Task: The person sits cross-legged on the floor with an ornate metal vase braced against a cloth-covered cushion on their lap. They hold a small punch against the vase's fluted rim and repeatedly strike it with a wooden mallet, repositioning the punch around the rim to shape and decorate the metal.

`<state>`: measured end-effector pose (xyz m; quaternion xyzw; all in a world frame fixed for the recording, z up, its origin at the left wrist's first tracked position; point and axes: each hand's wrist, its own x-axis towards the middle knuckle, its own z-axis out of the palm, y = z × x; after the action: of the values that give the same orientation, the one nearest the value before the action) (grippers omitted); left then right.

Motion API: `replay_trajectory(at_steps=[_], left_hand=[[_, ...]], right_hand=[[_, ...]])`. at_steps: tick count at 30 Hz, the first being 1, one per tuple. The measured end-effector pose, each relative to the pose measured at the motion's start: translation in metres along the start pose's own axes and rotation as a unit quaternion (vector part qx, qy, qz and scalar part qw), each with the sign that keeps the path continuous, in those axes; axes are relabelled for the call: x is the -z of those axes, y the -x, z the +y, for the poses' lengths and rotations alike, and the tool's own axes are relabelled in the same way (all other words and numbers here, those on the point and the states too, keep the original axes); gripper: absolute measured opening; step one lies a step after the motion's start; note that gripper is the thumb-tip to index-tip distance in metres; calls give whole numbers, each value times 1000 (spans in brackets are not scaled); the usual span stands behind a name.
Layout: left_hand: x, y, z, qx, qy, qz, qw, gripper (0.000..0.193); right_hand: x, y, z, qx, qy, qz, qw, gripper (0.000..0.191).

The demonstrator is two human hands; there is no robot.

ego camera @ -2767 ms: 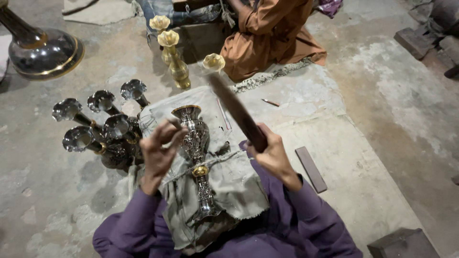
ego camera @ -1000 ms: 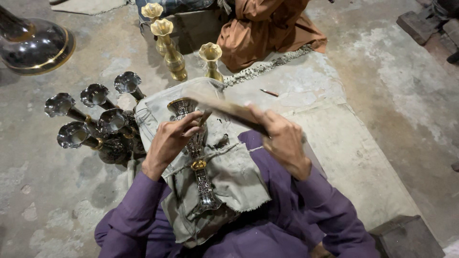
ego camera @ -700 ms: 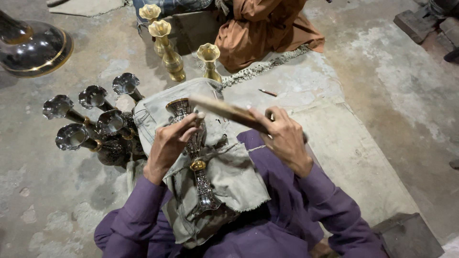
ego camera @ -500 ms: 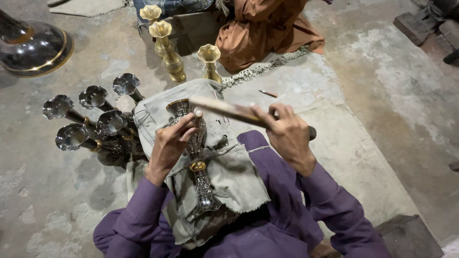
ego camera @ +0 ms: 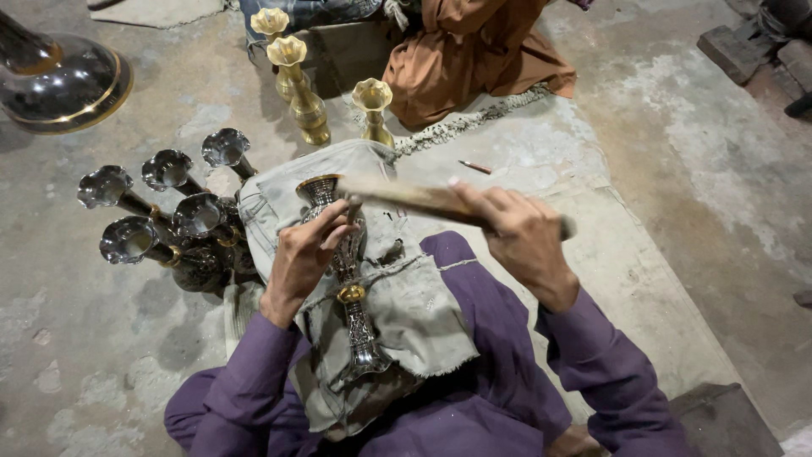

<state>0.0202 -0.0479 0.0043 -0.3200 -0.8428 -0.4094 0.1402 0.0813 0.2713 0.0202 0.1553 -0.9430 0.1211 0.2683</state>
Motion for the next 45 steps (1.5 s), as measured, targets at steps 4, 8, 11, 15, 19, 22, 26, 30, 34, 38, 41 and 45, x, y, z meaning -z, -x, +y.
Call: replay_trajectory(at_steps=[4, 8, 11, 15, 19, 22, 26, 30, 34, 38, 41, 45], left_hand=[[-1, -2, 0, -5, -26, 4, 1000, 38], [0, -1, 0, -4, -16, 5, 1000, 38], [-2, -1, -2, -22, -10, 10, 1000, 38], [-4, -1, -5, 8, -21, 0, 1000, 37], [-4, 0, -4, -9, -34, 16, 999, 39], [-4, 0, -3, -6, -51, 12, 999, 38], [-5, -1, 0, -7, -38, 23, 999, 39], [-5, -1, 2, -10, -41, 27, 999, 40], [-5, -1, 4, -14, -60, 41, 997, 43], [-6, -1, 2, -11, -57, 38, 998, 40], [-9, 0, -2, -17, -64, 44, 997, 37], [-12, 1, -8, 5, -63, 33, 997, 35]], right_hand=[[-7, 7, 4, -34, -90, 80, 992, 61], [-7, 12, 4, -34, -58, 41, 997, 63], [-8, 12, 2, -56, -116, 66, 989, 63], [-11, 13, 4, -33, -81, 18, 996, 67], [-14, 16, 5, -62, -76, 66, 993, 59], [-14, 19, 4, -52, -149, 66, 985, 68], [-13, 20, 5, -57, -106, 72, 990, 67], [-13, 19, 8, -23, -50, 21, 998, 68], [-13, 20, 8, -71, -103, 57, 990, 66], [-13, 22, 6, -52, -63, 43, 996, 69], [-15, 21, 6, -78, -136, 55, 986, 71], [-16, 18, 6, -38, -13, 0, 999, 69]])
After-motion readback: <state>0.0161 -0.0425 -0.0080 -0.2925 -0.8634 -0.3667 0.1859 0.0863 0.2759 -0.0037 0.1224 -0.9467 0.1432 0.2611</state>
